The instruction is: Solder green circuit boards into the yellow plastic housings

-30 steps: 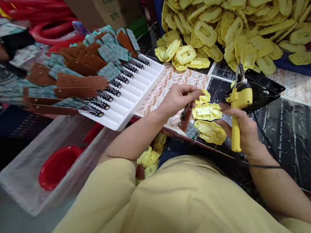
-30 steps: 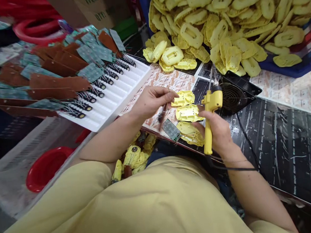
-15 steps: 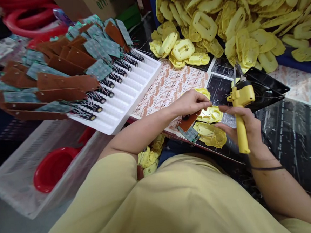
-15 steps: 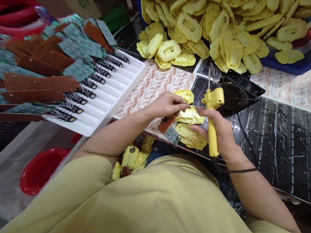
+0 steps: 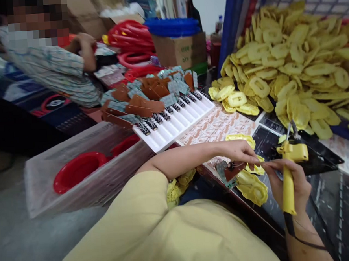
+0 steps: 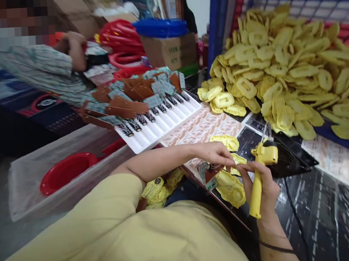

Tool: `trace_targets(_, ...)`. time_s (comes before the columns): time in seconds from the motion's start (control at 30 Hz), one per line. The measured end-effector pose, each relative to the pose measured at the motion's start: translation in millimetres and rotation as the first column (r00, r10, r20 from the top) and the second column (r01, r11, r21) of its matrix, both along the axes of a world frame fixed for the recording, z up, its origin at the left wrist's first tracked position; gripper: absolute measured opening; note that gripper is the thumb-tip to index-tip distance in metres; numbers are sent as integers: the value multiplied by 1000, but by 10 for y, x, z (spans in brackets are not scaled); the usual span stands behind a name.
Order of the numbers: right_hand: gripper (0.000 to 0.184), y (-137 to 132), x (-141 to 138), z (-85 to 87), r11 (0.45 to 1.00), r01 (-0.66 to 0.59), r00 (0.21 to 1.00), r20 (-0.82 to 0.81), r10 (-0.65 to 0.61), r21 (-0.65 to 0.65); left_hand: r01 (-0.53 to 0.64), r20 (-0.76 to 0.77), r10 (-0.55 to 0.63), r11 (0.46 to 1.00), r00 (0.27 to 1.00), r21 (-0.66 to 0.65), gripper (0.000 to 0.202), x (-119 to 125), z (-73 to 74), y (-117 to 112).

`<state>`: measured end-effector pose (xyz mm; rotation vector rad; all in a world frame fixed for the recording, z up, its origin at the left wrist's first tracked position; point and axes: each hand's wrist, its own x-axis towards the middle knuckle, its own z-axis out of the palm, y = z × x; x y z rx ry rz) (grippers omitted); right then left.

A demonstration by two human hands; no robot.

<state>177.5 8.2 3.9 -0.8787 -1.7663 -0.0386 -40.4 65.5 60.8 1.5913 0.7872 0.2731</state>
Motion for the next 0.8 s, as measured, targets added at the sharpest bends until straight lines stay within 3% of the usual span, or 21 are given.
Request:
trace_targets(0.13,30,7,30,-53,995,-29,999,-43,25,-92,97,-199,-51,968,979,231,13,44,189,-88)
trace_targets(0.23,33,-34,29,-60,984,-72,994,-92,58,-162,211,-333,-61,874,941,439,11,71,246,-174)
trace_targets(0.33,32,-64,2,-50,973,-144,983,-139,120,-179,245,-357,-45,805,933,540,9,53,228,-217)
trace_targets(0.5,29,-48,-52,-83,991,-132,978,-166,127,-15,-7,-200,105,901,974,435,3,3,167,-270)
trace_targets(0.6,26,-44,-51,-113,991,-131,979,-154,132,19,-85,-202,187,899,961,430,8,-68,264,-246)
trace_targets(0.7,23,-87,-16,-98,993,-115,987,-111,117,26,-207,-252,386,822,887,531,13,-333,558,-13)
trace_targets(0.77,21,-135,16,-67,995,-87,992,-85,91,48,-347,-224,589,696,776,629,11,-666,848,263)
trace_targets(0.8,20,-160,33,-54,996,-70,994,-81,75,64,-419,-187,691,606,699,676,10,-871,1007,417)
